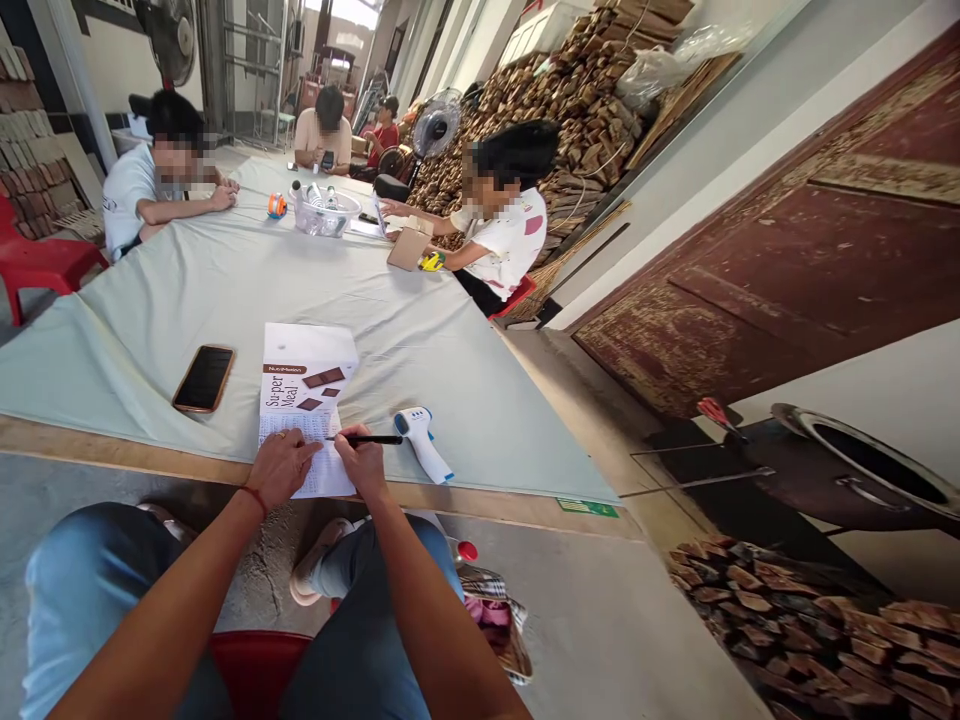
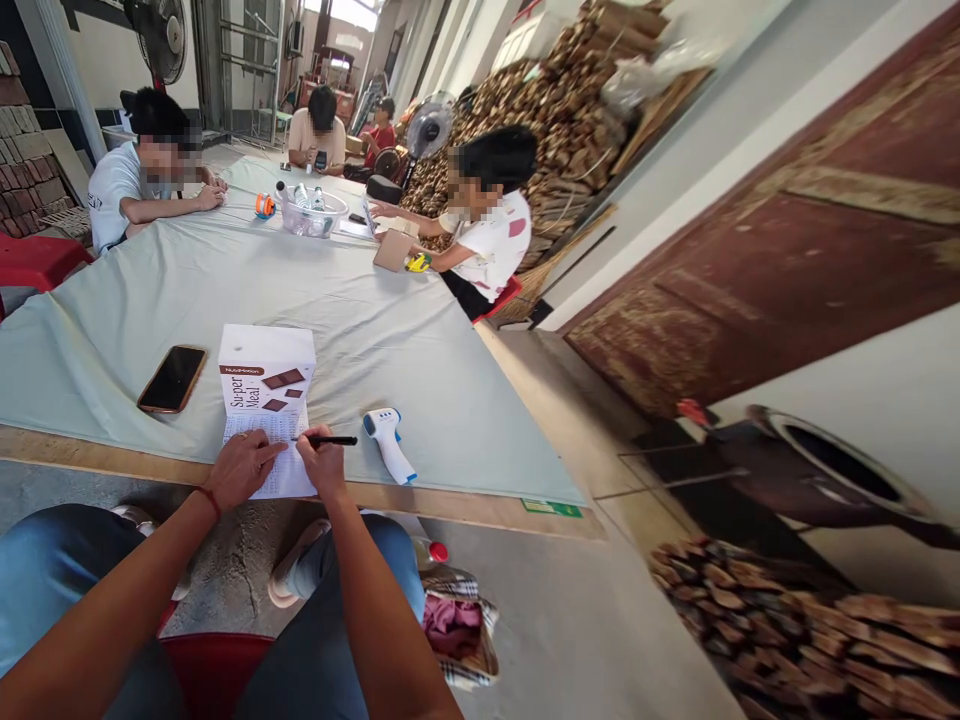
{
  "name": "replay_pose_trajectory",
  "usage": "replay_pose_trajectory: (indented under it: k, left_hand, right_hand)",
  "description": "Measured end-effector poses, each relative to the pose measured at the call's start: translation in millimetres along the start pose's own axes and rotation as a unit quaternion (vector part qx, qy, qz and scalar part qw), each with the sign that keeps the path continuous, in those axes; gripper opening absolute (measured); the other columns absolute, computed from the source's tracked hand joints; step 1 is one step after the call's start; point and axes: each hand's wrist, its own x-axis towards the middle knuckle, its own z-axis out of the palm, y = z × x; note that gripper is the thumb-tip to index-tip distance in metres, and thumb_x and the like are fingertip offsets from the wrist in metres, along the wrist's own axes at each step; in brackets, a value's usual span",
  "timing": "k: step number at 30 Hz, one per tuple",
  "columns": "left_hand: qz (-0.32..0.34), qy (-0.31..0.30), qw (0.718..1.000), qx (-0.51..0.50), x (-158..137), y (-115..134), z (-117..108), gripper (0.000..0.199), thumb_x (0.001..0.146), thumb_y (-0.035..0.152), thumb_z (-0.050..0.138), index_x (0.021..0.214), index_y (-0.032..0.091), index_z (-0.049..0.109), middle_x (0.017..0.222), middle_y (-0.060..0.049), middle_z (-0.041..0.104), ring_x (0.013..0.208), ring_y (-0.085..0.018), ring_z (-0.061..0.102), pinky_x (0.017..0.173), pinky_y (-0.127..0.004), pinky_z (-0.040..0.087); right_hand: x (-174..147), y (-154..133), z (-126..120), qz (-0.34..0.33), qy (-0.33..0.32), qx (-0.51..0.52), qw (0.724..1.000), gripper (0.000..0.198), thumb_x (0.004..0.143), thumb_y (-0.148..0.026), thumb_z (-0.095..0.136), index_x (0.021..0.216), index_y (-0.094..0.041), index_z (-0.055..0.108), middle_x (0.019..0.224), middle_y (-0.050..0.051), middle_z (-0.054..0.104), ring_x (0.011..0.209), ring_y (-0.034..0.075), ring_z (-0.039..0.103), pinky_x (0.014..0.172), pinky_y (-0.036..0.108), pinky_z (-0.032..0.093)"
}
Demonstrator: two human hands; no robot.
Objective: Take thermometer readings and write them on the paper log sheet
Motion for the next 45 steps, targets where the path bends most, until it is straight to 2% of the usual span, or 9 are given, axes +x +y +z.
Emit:
replay_pose_trajectory:
  k: [13, 27, 34, 45]
  left_hand:
    - [0.005, 0.006, 1.0, 0.0, -0.3, -1.6, 2.3, 0.036, 0.099, 0.023, 0.042, 0.125, 0.028, 0.066, 0.1, -0.009, 0.061, 0.092, -0.021, 0.058, 0.083, -0.037, 0.045]
    - [0.008, 0.023, 1.0, -0.014, 0.1, -3.1, 5.5, 0.034, 0.098, 0.023, 0.043, 0.122, 0.026, 0.068, 0.098, -0.01, 0.062, 0.091, -0.022, 0.058, 0.082, -0.038, 0.044]
    - [0.001, 0.006, 1.0, -0.006, 0.2, -2.1, 3.1, 0.036, 0.099, 0.024, 0.041, 0.123, 0.026, 0.067, 0.101, -0.01, 0.062, 0.093, -0.023, 0.057, 0.083, -0.038, 0.043]
    - [0.003, 0.014, 1.0, -0.016, -0.3, -2.3, 3.3, 0.034, 0.098, 0.024, 0.043, 0.122, 0.026, 0.068, 0.099, -0.01, 0.061, 0.092, -0.022, 0.057, 0.082, -0.038, 0.044]
  right_hand:
    - [-0.6, -1.8, -2.0, -0.008, -0.016, -0.013, 1.0, 0.019, 0.069, -0.043, 0.052, 0.066, -0.024, 0.054, 0.064, 0.002, 0.061, 0.065, 0.02, 0.057, 0.067, 0.034, 0.049]
    - [-0.5, 2.2, 0.1, -0.01, 0.003, -0.011, 1.0, 0.017, 0.07, -0.042, 0.053, 0.067, -0.025, 0.054, 0.063, 0.0, 0.06, 0.064, 0.019, 0.055, 0.066, 0.033, 0.047]
    - [-0.3, 1.1, -1.6, -0.005, -0.002, -0.007, 1.0, 0.017, 0.068, -0.041, 0.053, 0.065, -0.024, 0.053, 0.062, 0.0, 0.058, 0.064, 0.019, 0.055, 0.068, 0.034, 0.047]
    - [-0.8, 1.3, -2.1, -0.002, 0.009, -0.006, 1.0, 0.018, 0.069, -0.043, 0.053, 0.066, -0.025, 0.053, 0.063, 0.0, 0.06, 0.064, 0.019, 0.054, 0.067, 0.033, 0.047]
